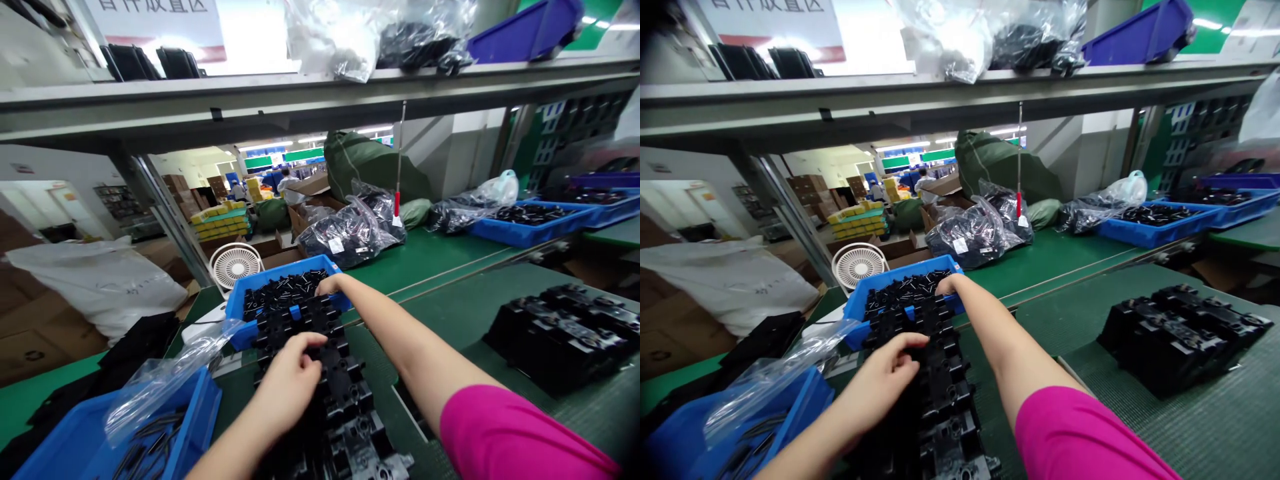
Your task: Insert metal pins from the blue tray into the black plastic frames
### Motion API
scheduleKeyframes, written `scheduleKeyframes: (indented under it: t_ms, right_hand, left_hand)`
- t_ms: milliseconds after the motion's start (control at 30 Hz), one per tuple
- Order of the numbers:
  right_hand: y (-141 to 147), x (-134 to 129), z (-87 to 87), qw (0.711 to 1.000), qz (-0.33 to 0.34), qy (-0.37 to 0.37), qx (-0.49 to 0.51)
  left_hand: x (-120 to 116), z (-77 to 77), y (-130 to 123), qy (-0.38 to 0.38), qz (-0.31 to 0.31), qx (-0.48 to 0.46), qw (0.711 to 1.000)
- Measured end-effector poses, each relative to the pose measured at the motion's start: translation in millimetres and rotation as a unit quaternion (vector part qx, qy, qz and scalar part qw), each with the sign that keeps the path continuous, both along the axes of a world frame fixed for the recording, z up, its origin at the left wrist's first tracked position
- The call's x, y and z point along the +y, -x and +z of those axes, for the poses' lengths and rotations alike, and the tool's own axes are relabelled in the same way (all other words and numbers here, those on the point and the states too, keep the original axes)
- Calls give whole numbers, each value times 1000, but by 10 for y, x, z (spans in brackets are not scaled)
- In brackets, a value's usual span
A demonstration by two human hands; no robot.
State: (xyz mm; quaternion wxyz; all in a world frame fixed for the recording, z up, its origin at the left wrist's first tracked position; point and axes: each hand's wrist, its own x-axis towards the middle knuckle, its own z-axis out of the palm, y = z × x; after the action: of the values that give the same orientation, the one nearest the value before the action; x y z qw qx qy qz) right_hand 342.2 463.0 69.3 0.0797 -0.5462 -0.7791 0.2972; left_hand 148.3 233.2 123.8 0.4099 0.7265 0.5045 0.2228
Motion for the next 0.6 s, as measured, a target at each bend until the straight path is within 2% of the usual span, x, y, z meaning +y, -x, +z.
scheduleKeyframes:
  t_ms: [33,100,200,300,433,600]
  right_hand:
    - [-6,23,-21,1000,8,5,-2]
    - [-18,61,-73,1000,22,5,-1]
    - [-42,90,-151,999,22,-23,14]
    - [-70,78,-195,996,-5,-79,50]
    - [-103,24,-198,983,-51,-139,106]
    - [-132,-50,-147,964,-103,-163,185]
  left_hand:
    - [7,26,111,59,55,-46,996]
    - [25,62,344,139,140,-146,970]
    - [47,63,632,193,211,-261,922]
    - [51,20,778,200,232,-330,893]
    - [43,-36,831,178,250,-304,902]
    - [18,-26,846,176,246,-301,904]
